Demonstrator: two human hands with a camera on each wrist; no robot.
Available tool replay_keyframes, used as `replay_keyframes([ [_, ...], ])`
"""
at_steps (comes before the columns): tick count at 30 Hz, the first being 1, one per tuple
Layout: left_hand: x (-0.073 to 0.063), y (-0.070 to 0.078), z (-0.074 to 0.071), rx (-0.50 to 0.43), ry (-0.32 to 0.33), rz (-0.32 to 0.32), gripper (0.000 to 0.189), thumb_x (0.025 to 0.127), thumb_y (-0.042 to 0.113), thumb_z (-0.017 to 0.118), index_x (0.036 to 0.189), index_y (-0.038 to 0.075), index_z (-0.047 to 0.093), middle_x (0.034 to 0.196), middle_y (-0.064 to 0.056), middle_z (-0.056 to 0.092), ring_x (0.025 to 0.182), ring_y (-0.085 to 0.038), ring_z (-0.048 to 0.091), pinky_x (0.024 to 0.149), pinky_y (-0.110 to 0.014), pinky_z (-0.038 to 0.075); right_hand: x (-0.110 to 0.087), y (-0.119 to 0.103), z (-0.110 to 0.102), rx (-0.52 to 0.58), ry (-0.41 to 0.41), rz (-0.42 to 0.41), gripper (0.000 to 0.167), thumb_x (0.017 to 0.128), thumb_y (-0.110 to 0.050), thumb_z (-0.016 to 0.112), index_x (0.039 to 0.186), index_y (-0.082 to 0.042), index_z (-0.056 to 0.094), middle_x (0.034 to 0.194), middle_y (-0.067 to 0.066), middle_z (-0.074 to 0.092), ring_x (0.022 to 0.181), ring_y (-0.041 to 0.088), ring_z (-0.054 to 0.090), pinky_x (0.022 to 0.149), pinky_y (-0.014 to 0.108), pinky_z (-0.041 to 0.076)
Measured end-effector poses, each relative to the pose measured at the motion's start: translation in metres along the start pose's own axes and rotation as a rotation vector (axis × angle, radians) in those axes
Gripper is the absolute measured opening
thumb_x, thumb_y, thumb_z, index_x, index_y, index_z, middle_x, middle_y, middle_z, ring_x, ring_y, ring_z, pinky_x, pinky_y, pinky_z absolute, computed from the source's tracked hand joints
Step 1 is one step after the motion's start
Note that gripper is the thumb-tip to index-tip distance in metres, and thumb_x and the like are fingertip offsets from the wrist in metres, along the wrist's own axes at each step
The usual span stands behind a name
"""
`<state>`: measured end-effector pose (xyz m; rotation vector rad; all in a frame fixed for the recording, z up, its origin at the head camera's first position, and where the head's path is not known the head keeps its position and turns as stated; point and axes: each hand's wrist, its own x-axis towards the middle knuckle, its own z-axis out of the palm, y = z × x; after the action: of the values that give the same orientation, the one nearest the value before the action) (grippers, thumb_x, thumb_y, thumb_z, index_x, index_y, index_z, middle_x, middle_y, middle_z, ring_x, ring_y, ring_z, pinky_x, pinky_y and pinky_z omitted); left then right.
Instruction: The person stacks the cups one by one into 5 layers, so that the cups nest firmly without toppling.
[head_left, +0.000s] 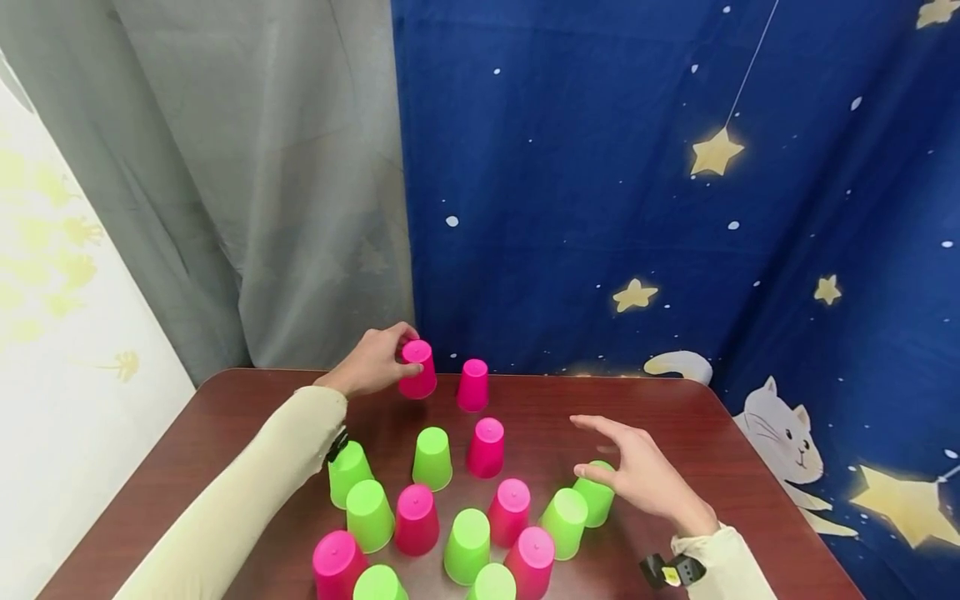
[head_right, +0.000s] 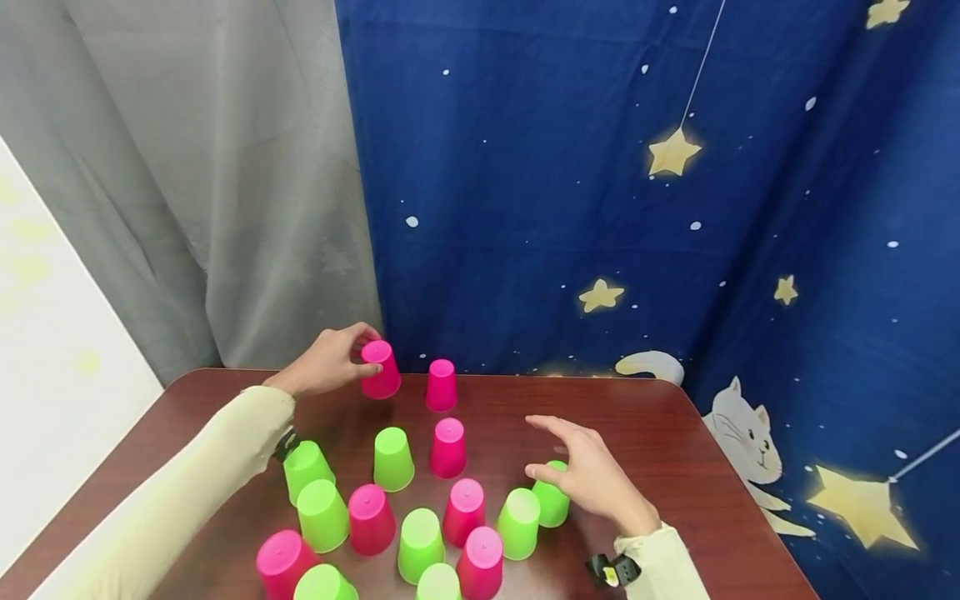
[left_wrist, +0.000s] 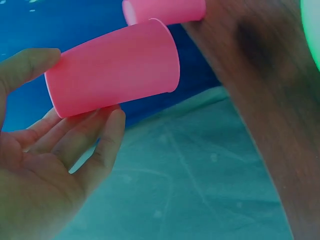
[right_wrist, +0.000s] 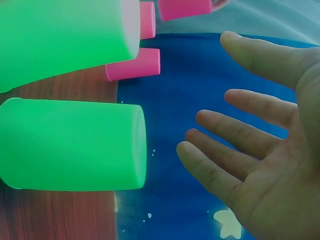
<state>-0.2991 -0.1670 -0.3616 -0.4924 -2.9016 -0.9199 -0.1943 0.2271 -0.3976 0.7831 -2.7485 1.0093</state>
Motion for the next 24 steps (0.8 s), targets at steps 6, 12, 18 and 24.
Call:
replay_keyframes([
  [6, 0.021, -0.008, 0.016, 0.021, -0.041, -0.038, 0.041, 0.087, 0.017, 0.076, 0.12, 0.001, 0.058, 0.11, -0.017, 0.07, 0.098, -0.027, 0.066, 0.085, -0.038, 0.06, -0.004, 0.003, 0.004, 0.019, 0.0, 0.029, 0.057, 0.082, -0.019, 0.083, 0.134, -0.013, 0.062, 0.132, 0.006, 0.068, 0.119, 0.023, 0.066, 0.091, 0.041, 0.06],
  [12, 0.04, -0.013, 0.033, 0.056, -0.081, -0.111, 0.038, 0.085, 0.016, 0.077, 0.114, 0.002, 0.058, 0.103, -0.015, 0.069, 0.093, -0.026, 0.063, 0.08, -0.035, 0.058, -0.008, 0.003, 0.005, 0.032, -0.004, 0.05, 0.055, 0.083, -0.02, 0.082, 0.133, -0.013, 0.063, 0.132, 0.006, 0.068, 0.118, 0.022, 0.066, 0.091, 0.041, 0.06],
  [18, 0.052, -0.016, 0.048, 0.135, -0.118, -0.15, 0.039, 0.085, 0.019, 0.079, 0.112, 0.003, 0.056, 0.101, -0.015, 0.067, 0.097, -0.028, 0.061, 0.081, -0.035, 0.056, -0.011, 0.004, 0.005, 0.047, -0.006, 0.091, 0.054, 0.083, -0.021, 0.082, 0.133, -0.014, 0.063, 0.132, 0.006, 0.068, 0.119, 0.025, 0.066, 0.091, 0.04, 0.06],
  [24, 0.055, -0.015, 0.052, 0.148, -0.144, -0.207, 0.04, 0.086, 0.018, 0.078, 0.114, 0.005, 0.054, 0.102, -0.015, 0.066, 0.098, -0.028, 0.06, 0.081, -0.035, 0.054, -0.016, 0.008, 0.006, 0.042, 0.006, 0.098, 0.053, 0.084, -0.022, 0.082, 0.132, -0.013, 0.063, 0.13, 0.008, 0.069, 0.111, 0.027, 0.071, 0.089, 0.04, 0.061],
])
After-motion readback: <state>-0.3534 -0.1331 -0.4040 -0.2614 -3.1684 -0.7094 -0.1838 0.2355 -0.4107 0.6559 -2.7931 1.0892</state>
